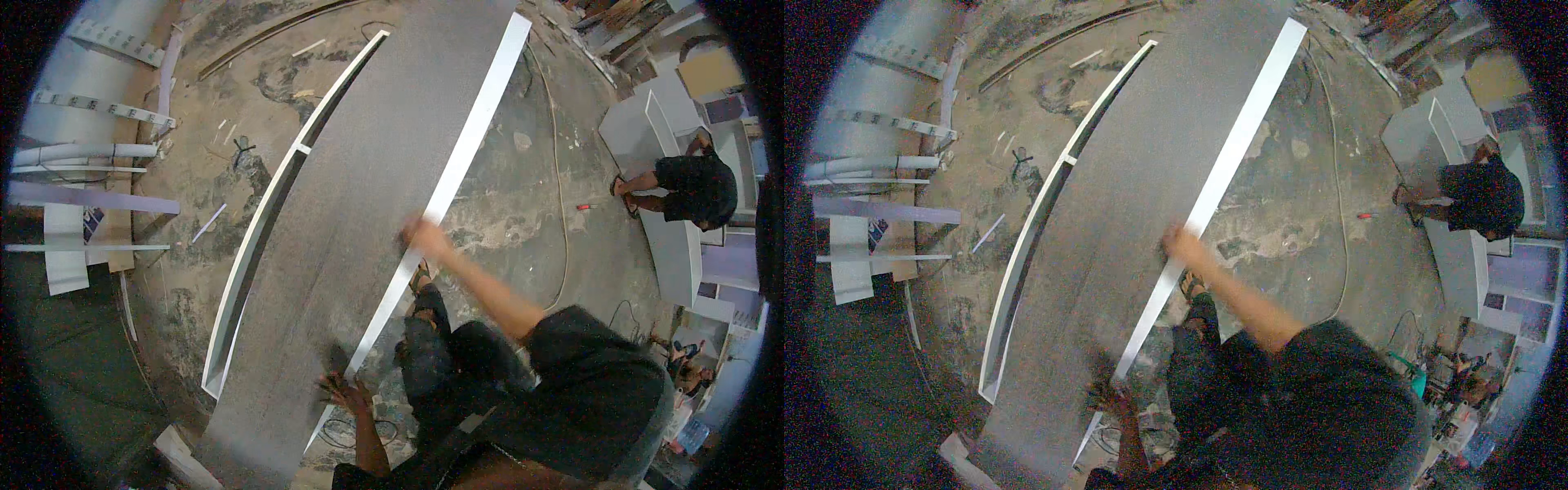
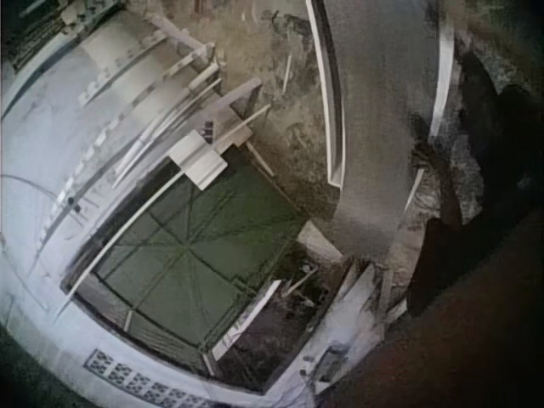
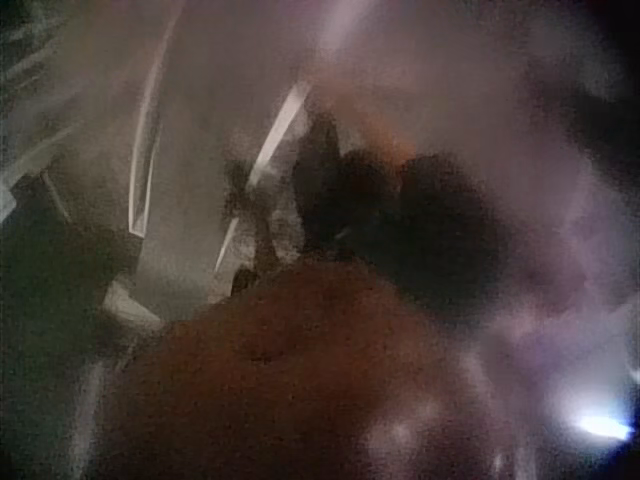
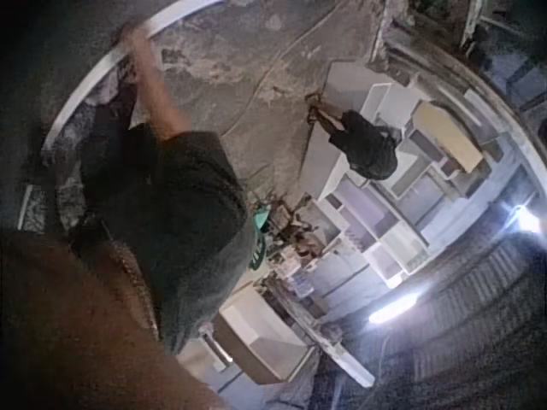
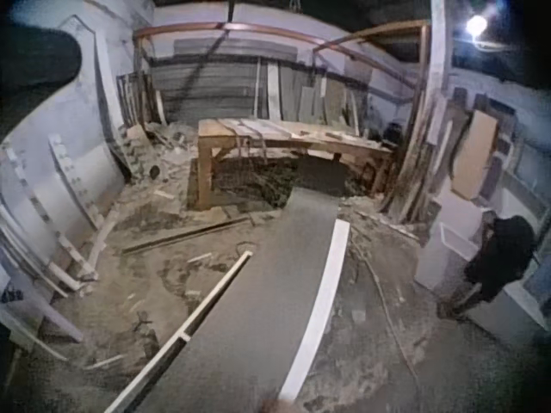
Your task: The person pours a viscous yellow liquid from a plastic cup onto a large gray board and spreads it with a white card. The person repeatedly pours and spreads the liquid along the board's surface.
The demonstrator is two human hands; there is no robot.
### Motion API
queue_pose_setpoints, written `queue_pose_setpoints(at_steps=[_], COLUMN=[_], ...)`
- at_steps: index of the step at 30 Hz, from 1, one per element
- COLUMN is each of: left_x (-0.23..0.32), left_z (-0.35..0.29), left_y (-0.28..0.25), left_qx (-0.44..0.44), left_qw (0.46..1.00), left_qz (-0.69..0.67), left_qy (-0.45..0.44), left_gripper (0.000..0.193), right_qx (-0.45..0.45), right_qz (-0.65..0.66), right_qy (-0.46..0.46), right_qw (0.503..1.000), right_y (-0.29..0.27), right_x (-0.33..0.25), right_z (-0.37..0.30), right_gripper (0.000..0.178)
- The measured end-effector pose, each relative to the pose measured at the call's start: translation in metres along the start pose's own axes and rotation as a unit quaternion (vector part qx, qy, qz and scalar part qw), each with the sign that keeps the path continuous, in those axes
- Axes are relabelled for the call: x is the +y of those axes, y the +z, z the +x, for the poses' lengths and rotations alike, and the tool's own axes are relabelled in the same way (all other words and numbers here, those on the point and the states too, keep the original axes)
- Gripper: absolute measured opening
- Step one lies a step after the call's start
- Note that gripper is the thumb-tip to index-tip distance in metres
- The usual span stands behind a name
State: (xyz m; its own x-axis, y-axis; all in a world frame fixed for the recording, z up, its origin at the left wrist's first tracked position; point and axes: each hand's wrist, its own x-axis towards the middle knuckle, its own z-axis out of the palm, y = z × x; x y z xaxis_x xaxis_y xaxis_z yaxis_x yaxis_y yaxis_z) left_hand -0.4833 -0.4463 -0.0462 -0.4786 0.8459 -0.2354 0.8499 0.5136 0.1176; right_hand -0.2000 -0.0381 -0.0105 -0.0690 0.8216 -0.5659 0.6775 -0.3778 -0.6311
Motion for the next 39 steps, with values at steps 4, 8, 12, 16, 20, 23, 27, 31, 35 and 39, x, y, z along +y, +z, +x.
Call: queue_pose_setpoints(at_steps=[4,8,12,16,20,23,27,31,35,39], left_x=[-0.003,0.016,0.016,0.022,0.025,0.022,0.026,0.019,0.022,0.028], left_z=[0.011,0.015,0.012,0.022,0.021,0.021,0.024,0.023,0.031,0.030], left_y=[-0.005,-0.021,-0.037,-0.015,-0.028,-0.019,-0.027,-0.027,-0.026,-0.035], left_qx=[-0.007,-0.195,-0.103,-0.059,-0.057,-0.033,-0.079,-0.049,-0.038,-0.044], left_qw=[0.991,0.962,0.986,0.991,0.991,0.996,0.988,0.992,0.993,0.992], left_qz=[0.133,0.166,0.085,0.053,0.060,0.025,0.055,0.050,0.074,0.059], left_qy=[-0.009,-0.095,-0.102,-0.109,-0.106,-0.076,-0.121,-0.105,-0.082,-0.106], left_gripper=[0.076,0.079,0.078,0.071,0.068,0.069,0.068,0.068,0.069,0.072], right_qx=[0.216,0.193,0.265,0.228,0.165,0.104,0.103,0.137,0.143,0.153], right_qz=[0.160,0.364,0.247,0.255,0.244,0.203,0.146,0.088,0.001,-0.043], right_qy=[0.019,0.069,0.188,0.168,0.165,0.135,0.106,0.071,0.079,0.068], right_qw=[0.963,0.908,0.913,0.924,0.941,0.964,0.978,0.984,0.987,0.985], right_y=[-0.206,-0.325,-0.333,-0.360,-0.365,-0.386,-0.387,-0.389,-0.404,-0.395], right_x=[0.049,0.078,0.037,0.048,0.051,0.083,0.090,0.088,0.102,0.103], right_z=[0.188,0.263,0.291,0.306,0.306,0.323,0.317,0.296,0.297,0.291], right_gripper=[0.024,0.045,0.056,0.051,0.034,0.032,0.036,0.041,0.045,0.046])
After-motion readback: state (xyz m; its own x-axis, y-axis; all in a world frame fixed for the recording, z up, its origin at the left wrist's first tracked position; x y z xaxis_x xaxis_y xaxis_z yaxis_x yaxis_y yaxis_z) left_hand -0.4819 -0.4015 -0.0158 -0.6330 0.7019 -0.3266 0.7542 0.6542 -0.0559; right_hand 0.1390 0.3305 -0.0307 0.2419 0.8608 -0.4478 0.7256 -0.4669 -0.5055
